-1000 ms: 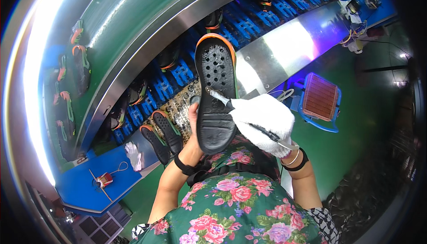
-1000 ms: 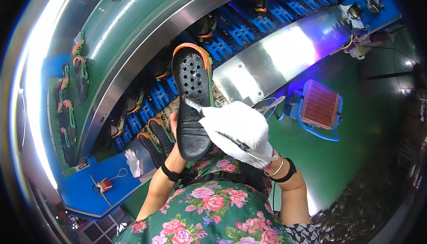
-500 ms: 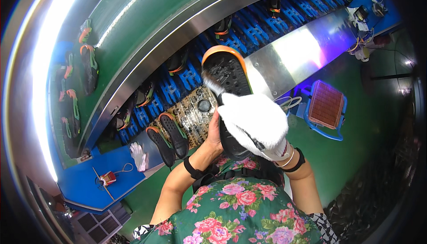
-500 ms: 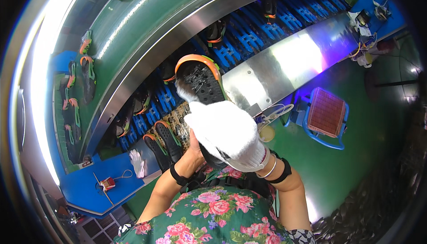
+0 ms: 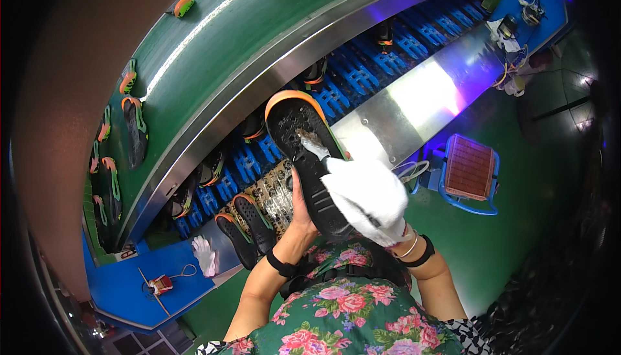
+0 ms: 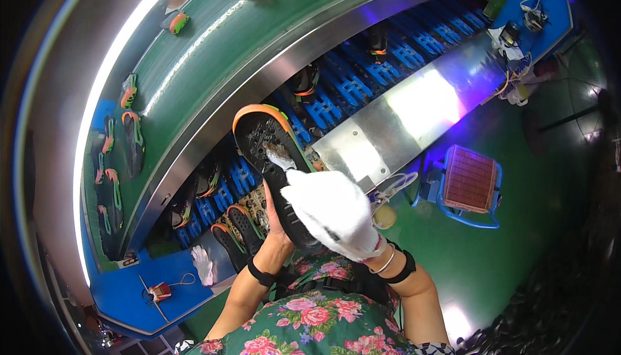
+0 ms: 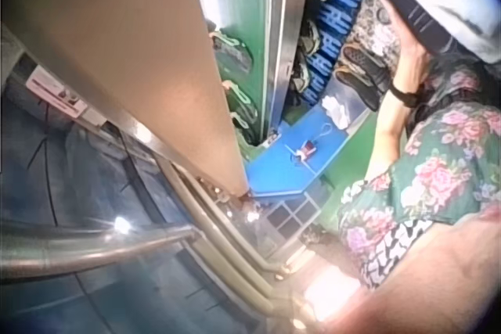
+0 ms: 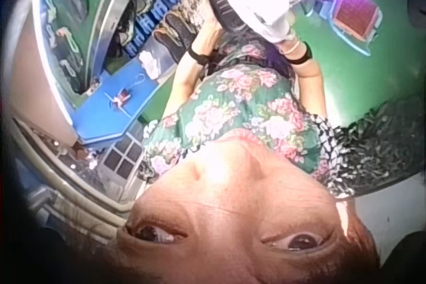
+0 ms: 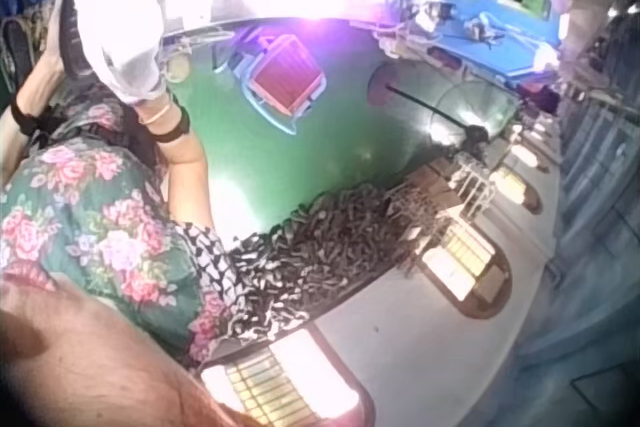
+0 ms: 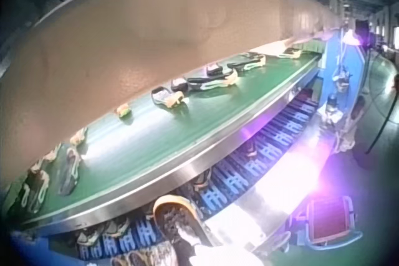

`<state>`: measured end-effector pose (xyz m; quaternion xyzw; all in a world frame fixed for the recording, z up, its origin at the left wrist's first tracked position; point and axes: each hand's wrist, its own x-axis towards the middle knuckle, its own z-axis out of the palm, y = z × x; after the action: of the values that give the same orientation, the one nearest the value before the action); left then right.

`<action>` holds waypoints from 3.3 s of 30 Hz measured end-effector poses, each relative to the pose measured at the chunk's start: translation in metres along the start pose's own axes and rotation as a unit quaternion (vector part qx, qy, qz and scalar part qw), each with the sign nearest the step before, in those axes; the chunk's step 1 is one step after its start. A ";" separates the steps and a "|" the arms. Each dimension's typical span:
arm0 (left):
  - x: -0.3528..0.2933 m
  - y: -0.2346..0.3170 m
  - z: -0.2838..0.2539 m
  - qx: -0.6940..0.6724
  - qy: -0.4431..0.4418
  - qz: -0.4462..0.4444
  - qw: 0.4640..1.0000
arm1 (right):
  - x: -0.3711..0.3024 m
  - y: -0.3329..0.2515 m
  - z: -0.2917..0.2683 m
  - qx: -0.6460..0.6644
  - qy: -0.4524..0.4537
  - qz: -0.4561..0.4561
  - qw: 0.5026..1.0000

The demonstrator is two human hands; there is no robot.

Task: Apply glue to the edges and bottom of a shoe sole using a brush.

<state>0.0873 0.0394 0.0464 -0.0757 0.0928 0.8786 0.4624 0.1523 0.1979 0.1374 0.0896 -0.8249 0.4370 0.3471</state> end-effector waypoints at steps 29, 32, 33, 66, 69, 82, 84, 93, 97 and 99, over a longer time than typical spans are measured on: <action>0.045 -0.011 0.014 0.018 -0.082 0.038 0.996 | -0.042 0.003 -0.015 0.036 -0.015 0.007 0.999; 0.049 -0.002 0.001 0.024 -0.048 0.078 0.995 | -0.045 0.001 -0.016 0.194 -0.038 0.077 0.977; 0.048 -0.004 0.005 0.023 -0.044 0.075 0.996 | -0.047 0.005 -0.017 0.267 -0.023 0.126 0.955; 0.042 0.021 0.003 0.055 -0.082 -0.062 0.993 | -0.048 0.027 -0.028 0.099 -0.125 -0.011 0.987; 0.039 0.020 0.004 0.036 -0.064 -0.085 0.994 | -0.049 0.022 -0.029 0.108 -0.163 -0.023 0.980; 0.037 0.031 -0.018 0.135 0.069 -0.132 0.979 | -0.046 0.027 -0.044 0.291 -0.216 0.065 0.930; 0.035 0.035 -0.017 0.165 0.057 -0.160 0.971 | -0.036 0.029 -0.050 0.200 -0.170 0.074 0.962; 0.037 0.034 0.017 0.119 0.105 -0.233 0.959 | -0.053 0.028 -0.049 0.216 -0.265 -0.038 0.939; 0.037 0.031 0.035 0.173 0.165 -0.228 0.944 | -0.052 0.036 -0.056 0.235 -0.227 -0.010 0.945; 0.039 0.032 0.041 0.185 0.171 -0.236 0.939 | -0.055 0.035 -0.056 0.086 -0.273 -0.080 0.955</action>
<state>0.0372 0.0624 0.0805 -0.1578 0.3106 0.6856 0.6392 0.2047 0.2542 0.0999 0.3006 -0.8376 0.4362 0.1332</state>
